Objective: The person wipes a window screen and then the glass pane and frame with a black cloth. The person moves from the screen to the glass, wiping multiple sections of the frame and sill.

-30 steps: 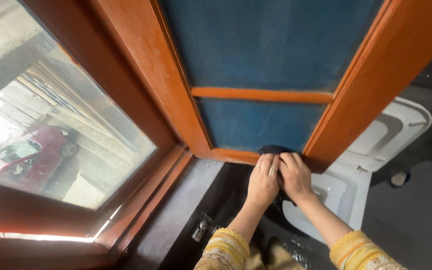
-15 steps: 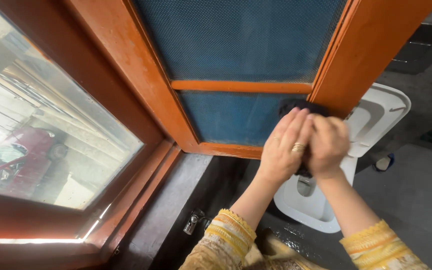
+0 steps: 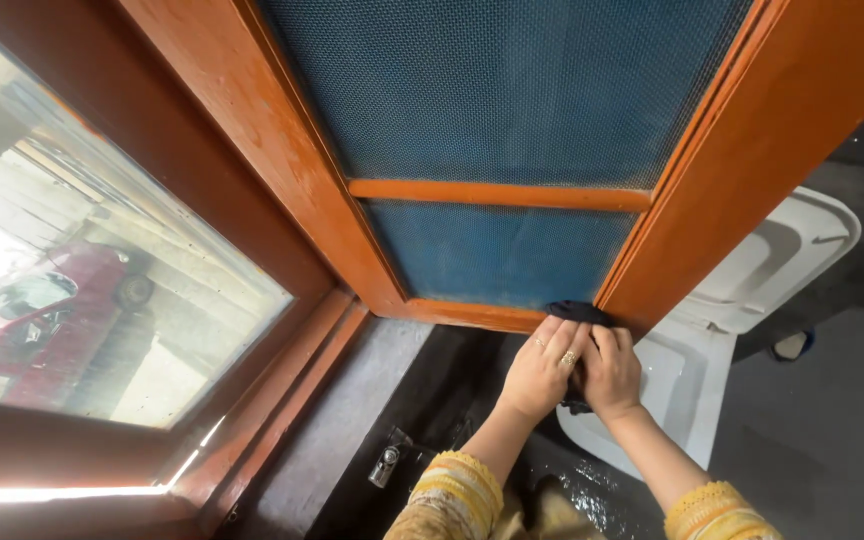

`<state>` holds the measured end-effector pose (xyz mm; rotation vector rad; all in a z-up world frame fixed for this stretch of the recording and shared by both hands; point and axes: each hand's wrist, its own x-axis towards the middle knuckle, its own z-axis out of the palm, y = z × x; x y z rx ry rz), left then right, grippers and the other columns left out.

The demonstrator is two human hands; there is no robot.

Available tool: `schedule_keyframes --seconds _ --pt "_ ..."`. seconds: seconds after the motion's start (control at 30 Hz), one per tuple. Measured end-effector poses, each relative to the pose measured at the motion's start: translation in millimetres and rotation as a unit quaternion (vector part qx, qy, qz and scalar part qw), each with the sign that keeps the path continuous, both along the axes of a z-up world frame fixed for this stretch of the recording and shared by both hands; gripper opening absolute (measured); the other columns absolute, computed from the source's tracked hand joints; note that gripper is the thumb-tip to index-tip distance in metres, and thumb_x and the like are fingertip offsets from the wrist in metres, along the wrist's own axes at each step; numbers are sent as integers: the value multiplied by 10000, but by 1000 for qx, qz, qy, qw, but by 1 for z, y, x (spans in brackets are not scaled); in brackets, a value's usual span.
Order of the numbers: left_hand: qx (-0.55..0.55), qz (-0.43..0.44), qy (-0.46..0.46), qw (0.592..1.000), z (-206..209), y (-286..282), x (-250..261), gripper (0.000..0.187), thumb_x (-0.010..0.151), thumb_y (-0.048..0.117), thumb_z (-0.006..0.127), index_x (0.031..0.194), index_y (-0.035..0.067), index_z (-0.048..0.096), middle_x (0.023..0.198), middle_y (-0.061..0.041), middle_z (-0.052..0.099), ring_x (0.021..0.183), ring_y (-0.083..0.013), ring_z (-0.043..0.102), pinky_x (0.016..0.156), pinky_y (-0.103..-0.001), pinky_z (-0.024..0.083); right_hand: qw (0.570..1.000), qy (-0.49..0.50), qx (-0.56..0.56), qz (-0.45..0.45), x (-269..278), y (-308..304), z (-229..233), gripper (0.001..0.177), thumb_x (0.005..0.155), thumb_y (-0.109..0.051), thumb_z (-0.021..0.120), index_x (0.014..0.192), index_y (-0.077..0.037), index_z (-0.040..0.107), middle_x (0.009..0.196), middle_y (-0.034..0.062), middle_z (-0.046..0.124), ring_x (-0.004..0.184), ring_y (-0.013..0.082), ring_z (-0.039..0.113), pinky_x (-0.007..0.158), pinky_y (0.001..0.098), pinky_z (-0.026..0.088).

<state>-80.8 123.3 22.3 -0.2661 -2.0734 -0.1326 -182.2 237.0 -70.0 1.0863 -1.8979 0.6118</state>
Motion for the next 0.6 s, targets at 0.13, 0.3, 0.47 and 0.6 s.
schedule_keyframes --seconds 0.13,0.3,0.47,0.6 --pt "19 17 -14 1000 1 8 2 451 1031 -51 291 1400 -94 545 1318 -265 588 1241 -434 589 1087 -508 498 1000 -16 1 6 2 -1 16 139 907 -199 639 992 -129 723 995 3 578 896 255 619 663 321 550" --pt "21 58 69 996 62 5 4 531 1009 -43 229 1417 -64 567 1312 -252 604 1237 -446 612 1112 -535 468 993 46 -79 80 5 -15 105 295 1027 -234 548 928 -19 725 1056 116 639 925 376 614 765 392 553" --pt "-4 104 133 986 132 -32 3 537 1007 -25 251 1430 5 580 1324 -206 631 1266 -420 622 1139 -561 448 963 211 -146 82 4 -58 225 279 1035 -215 609 934 -14 775 968 73 698 902 310 662 813 389 562" --pt "-3 129 141 981 149 -59 14 533 1010 -31 270 1447 32 569 1335 -158 639 1280 -366 626 1156 -531 446 964 200 -158 72 23 -91 246 294 1073 -231 566 970 -79 795 1034 75 695 886 300 625 770 381 530"
